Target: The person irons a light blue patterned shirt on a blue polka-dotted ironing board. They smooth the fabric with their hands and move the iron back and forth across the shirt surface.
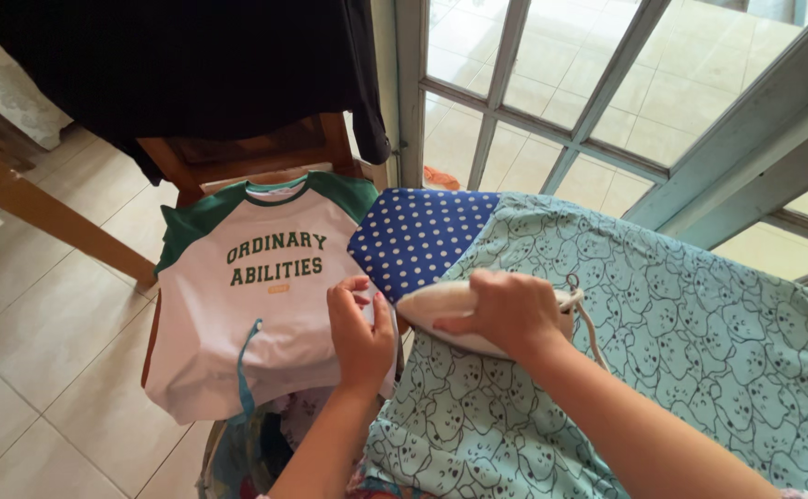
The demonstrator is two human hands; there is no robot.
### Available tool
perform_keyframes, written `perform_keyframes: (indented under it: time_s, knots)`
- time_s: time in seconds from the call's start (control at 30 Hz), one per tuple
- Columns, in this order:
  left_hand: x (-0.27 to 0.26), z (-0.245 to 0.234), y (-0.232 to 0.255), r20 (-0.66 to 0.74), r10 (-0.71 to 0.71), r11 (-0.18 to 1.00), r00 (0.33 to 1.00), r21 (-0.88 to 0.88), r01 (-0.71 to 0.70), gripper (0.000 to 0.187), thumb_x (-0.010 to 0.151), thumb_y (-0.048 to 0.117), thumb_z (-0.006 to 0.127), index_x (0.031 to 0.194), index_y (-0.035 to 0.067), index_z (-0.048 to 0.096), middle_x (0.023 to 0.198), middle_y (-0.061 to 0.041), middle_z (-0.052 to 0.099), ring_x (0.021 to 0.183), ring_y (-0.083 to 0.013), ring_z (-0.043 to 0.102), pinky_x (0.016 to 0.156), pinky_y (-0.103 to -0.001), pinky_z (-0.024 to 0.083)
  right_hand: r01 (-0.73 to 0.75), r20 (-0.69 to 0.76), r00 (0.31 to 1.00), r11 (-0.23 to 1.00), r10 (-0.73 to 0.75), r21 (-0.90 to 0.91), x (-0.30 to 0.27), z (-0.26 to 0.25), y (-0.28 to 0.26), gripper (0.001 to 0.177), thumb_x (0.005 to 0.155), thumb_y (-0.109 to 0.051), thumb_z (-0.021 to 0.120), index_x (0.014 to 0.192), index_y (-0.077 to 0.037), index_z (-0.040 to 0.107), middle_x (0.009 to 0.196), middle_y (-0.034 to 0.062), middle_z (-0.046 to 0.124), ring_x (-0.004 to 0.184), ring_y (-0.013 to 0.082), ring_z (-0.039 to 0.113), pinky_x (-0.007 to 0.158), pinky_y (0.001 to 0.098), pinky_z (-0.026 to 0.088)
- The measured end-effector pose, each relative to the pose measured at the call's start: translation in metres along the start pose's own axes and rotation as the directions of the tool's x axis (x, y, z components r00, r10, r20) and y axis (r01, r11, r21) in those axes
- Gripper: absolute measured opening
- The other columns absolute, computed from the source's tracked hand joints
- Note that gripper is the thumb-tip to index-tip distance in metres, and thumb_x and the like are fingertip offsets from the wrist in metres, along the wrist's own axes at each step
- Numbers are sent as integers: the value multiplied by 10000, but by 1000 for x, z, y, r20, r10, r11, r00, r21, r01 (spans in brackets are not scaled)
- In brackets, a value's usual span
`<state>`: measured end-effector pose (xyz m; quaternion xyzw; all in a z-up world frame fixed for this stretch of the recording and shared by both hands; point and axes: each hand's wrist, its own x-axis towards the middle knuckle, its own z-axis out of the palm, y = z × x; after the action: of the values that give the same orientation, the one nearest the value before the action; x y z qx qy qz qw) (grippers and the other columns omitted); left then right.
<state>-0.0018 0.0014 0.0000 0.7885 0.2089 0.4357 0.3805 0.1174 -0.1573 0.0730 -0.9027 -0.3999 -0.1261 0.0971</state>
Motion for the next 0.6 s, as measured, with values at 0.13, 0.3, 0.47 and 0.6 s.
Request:
perform_keyframes:
  time_s: [0.13, 0.3, 0.47, 0.6]
  knots:
    - [-4, -1, 6, 4, 75, 996, 997, -40, -75, 253, 930, 35, 607, 1167, -4, 526, 1112, -151, 543, 944, -274, 544, 866, -389, 480, -133, 34, 990, 990, 135, -40, 11, 7, -6, 787, 584, -880, 724, 714, -104, 694, 637, 74, 692, 609, 243, 729, 535, 389, 577]
    - [1, 2, 27, 6, 211, 973, 977, -95, -209, 192, 939, 10, 591, 1127, 5, 551, 1078, -143, 569, 997, -292, 579, 907, -393, 488, -170, 98, 980, 985, 173, -30, 2, 11, 0, 780, 557, -870, 729, 740, -113, 682, 646, 70, 698, 596, 242, 731, 529, 400, 574]
    - [0, 1, 28, 268, 230, 971, 936, -120, -205, 101, 886, 46, 641, 980, 67, 670, 965, -79, 655, 933, -272, 634, 833, -387, 511, -267, 139, 952, 962, 272, -49, -79, -12, 48, 771, 565, -874, 682, 722, -119, 675, 619, 60, 690, 558, 235, 705, 534, 401, 557]
    - [-10, 8, 22, 375, 311, 946, 873, -33, -323, 43, 863, 104, 692, 897, 95, 717, 905, -52, 658, 917, -265, 636, 826, -401, 507, -396, 184, 879, 888, 440, -234, -140, -50, 102, 755, 602, -861, 622, 794, -135, 697, 653, 44, 693, 565, 201, 689, 514, 358, 576]
